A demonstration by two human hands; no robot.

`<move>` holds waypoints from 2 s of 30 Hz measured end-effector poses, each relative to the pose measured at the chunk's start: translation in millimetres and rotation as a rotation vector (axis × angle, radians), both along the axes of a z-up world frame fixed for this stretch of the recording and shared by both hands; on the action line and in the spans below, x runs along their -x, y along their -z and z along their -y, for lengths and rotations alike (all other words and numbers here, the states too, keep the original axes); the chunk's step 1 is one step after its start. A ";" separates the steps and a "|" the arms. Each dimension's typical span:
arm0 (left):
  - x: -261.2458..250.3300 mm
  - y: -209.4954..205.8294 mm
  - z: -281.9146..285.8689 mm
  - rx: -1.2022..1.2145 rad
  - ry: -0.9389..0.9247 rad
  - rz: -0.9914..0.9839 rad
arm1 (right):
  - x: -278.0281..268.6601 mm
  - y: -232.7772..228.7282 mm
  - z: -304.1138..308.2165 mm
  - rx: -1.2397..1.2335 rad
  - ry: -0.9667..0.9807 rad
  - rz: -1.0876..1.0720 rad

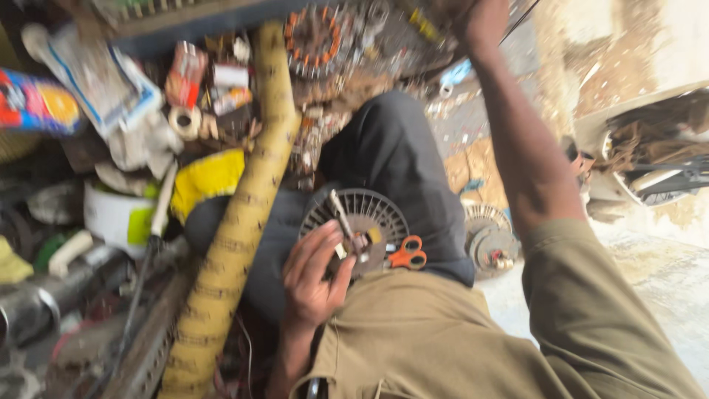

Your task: The person sits on the floor and winds copper wire around the slots of a motor stator. They repeatedly wrap the wire by hand, occasionally adjusting the stator's position to continue the winding process.

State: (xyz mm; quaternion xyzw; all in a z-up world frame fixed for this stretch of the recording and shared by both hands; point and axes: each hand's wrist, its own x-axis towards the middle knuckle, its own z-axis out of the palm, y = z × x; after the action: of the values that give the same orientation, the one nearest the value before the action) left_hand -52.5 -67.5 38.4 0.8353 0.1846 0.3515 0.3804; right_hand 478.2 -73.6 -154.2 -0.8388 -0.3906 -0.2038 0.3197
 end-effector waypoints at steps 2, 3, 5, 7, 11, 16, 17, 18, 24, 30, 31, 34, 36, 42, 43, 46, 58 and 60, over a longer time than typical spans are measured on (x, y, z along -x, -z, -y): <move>9.0 -11.8 -0.1 0.070 -0.036 0.018 | -3.6 -6.2 -5.4 -0.019 0.042 0.025; 15.5 -19.0 -0.4 0.106 -0.056 0.023 | -0.6 -11.8 -6.9 -0.022 0.064 0.037; 30.3 -36.3 -10.3 0.137 0.001 -0.003 | 3.4 -31.4 -7.8 -0.135 0.057 -0.088; 34.9 -47.8 -22.9 0.118 0.053 -0.021 | 14.2 -49.3 7.2 -0.354 0.000 -0.349; 24.3 -44.3 -55.5 0.022 0.162 -0.107 | 55.6 -65.7 68.6 -0.336 0.015 -0.520; 41.8 -0.5 -76.4 0.044 0.209 -0.301 | 178.6 -73.0 160.0 -0.267 -0.016 -0.744; 50.9 10.5 -74.4 0.060 0.204 -0.337 | 207.8 -81.8 165.8 -0.294 -0.121 -0.806; 61.3 21.0 -71.6 0.081 0.201 -0.370 | 239.0 -94.6 173.7 -0.323 -0.219 -0.866; 136.5 74.5 -45.0 0.224 0.238 -0.607 | 394.5 -168.4 143.9 0.451 -1.199 -0.996; 227.4 122.1 -15.8 0.306 0.328 -0.762 | 395.7 -175.5 111.6 0.423 -1.598 -0.921; 234.9 126.7 -16.1 0.284 0.355 -0.757 | 394.4 -176.0 108.2 0.416 -1.627 -0.910; 242.5 117.1 -26.3 0.176 0.402 -0.709 | 393.6 -185.0 107.9 0.410 -1.692 -0.900; 234.0 92.6 -43.5 0.096 0.343 -0.710 | 398.8 -198.0 105.4 0.403 -1.722 -0.900; 194.0 -19.6 -71.6 0.593 0.392 -0.910 | 419.0 -259.6 88.0 0.399 -1.821 -0.927; 182.9 -31.4 -72.4 0.532 0.289 -0.882 | 416.9 -268.9 81.7 0.389 -1.835 -0.919; 158.9 -60.6 -49.7 0.377 0.229 -0.786 | 408.8 -291.8 80.4 0.317 -1.912 -0.965; 40.0 -29.3 -7.4 0.135 0.104 -0.155 | 285.2 -221.0 123.3 0.164 -0.984 -0.856; 24.1 -24.9 -7.6 0.142 0.115 -0.100 | 288.3 -210.8 117.5 0.179 -0.990 -0.796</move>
State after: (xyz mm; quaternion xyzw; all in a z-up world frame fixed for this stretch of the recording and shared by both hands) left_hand -76.6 -59.9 63.4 0.8320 0.1797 0.2729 0.4484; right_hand 189.8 -191.0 56.5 -0.5939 -0.5987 0.3286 0.4252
